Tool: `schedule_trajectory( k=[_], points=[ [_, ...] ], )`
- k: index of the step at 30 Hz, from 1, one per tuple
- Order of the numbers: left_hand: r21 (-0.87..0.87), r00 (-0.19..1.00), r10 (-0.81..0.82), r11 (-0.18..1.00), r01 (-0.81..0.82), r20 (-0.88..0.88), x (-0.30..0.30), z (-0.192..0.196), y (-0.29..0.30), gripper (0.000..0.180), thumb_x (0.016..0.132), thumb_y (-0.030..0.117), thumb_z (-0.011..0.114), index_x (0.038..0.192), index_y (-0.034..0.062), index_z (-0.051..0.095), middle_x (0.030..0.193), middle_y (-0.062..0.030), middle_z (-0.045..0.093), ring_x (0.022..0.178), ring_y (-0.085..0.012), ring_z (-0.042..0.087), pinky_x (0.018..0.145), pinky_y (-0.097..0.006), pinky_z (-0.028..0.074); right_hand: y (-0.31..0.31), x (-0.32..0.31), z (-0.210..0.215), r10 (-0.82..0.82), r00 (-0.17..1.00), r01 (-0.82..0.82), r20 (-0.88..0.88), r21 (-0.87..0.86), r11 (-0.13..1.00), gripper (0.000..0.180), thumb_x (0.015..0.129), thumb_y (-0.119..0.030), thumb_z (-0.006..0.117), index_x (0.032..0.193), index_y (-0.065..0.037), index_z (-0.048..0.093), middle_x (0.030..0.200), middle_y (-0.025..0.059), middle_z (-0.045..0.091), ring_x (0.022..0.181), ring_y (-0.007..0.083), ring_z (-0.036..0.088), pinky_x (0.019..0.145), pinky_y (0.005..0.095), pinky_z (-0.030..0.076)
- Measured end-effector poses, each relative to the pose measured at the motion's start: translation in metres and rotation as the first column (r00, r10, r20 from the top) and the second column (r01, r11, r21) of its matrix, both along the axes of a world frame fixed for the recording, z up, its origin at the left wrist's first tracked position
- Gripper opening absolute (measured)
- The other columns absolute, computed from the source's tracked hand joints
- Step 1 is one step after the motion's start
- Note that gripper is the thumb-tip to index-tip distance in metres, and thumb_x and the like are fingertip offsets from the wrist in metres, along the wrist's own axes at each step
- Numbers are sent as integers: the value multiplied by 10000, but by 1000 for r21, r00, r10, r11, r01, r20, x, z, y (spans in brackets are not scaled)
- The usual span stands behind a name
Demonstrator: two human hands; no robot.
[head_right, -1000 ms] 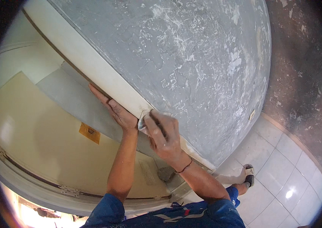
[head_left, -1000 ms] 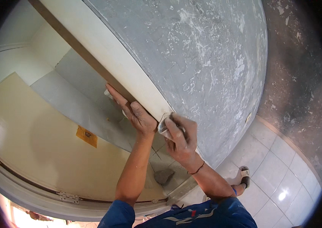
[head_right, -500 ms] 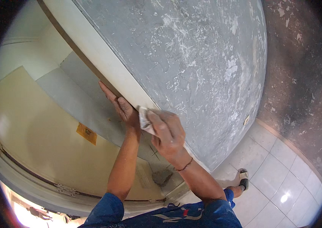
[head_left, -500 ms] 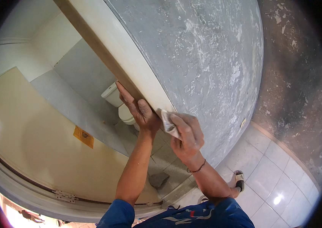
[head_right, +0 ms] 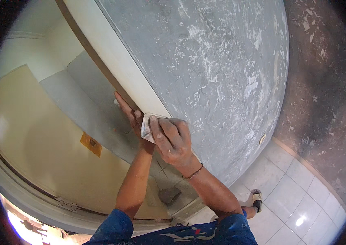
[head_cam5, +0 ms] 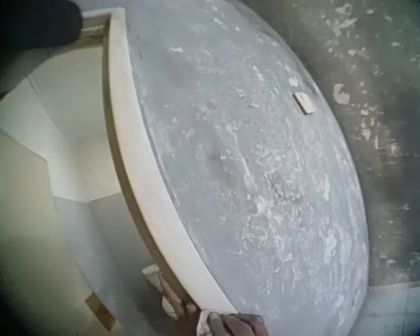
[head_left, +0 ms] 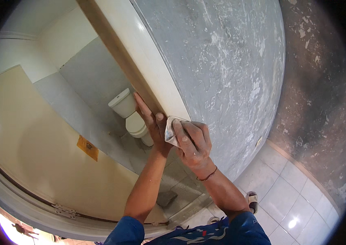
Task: Sanding the wooden frame of a bathroom door using a piece of sandpaper.
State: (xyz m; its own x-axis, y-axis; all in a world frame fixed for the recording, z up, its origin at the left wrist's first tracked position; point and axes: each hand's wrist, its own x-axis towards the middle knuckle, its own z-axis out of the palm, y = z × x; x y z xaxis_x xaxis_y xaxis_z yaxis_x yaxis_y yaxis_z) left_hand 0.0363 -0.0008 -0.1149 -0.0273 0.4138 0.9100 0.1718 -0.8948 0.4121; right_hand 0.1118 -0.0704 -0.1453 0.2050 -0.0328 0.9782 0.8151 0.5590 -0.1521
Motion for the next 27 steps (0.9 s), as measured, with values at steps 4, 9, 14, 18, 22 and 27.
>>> schedule_trajectory(
  k=[4,9,14,18,22,27],
  points=[
    [60,943,274,962,-267,-188,-4,-18,13,814,948,531,429,1492,15,114,1364,-223,303,1252,-369,336,1019,-472,312,2,6,33,8,1000,-9,20,36,999,432,593,30,663,1025,10,655,917,91,591,766,257,579,632,326,481],
    [-78,973,105,989,-123,-207,-19,-31,30,838,918,470,522,1489,11,115,1340,-234,321,1233,-373,361,1011,-466,330,3,0,51,-6,998,4,55,44,999,433,589,37,656,1022,14,652,899,87,578,736,251,557,643,330,476],
    [56,995,78,996,-75,-55,0,1,-6,833,920,448,498,1479,-32,110,1365,-251,298,1223,-371,372,1002,-453,339,-4,6,6,-70,994,73,85,-37,997,397,649,-61,673,1043,-17,659,951,74,572,816,245,548,706,349,468],
    [-28,999,37,999,-38,-32,2,3,-10,830,938,556,375,1491,7,90,1349,-210,300,1218,-323,366,1016,-438,321,-2,5,4,-93,992,95,81,-25,995,392,672,-113,661,1054,-27,655,1053,80,587,926,261,555,791,369,471],
    [-32,1000,10,999,-11,-12,-1,0,-7,782,964,513,356,1485,-16,112,1342,-228,308,1212,-345,380,991,-431,350,-3,4,2,-34,996,39,78,-64,997,392,672,-100,665,1055,-14,652,1121,104,592,984,290,563,809,378,476],
    [-30,999,6,1000,-7,-35,-2,1,-6,794,961,538,341,1489,-5,102,1335,-213,310,1223,-330,372,995,-431,352,-9,-1,5,-32,998,37,50,-91,995,375,702,10,685,1075,-2,645,1099,122,599,963,303,582,801,376,495]
  ],
)
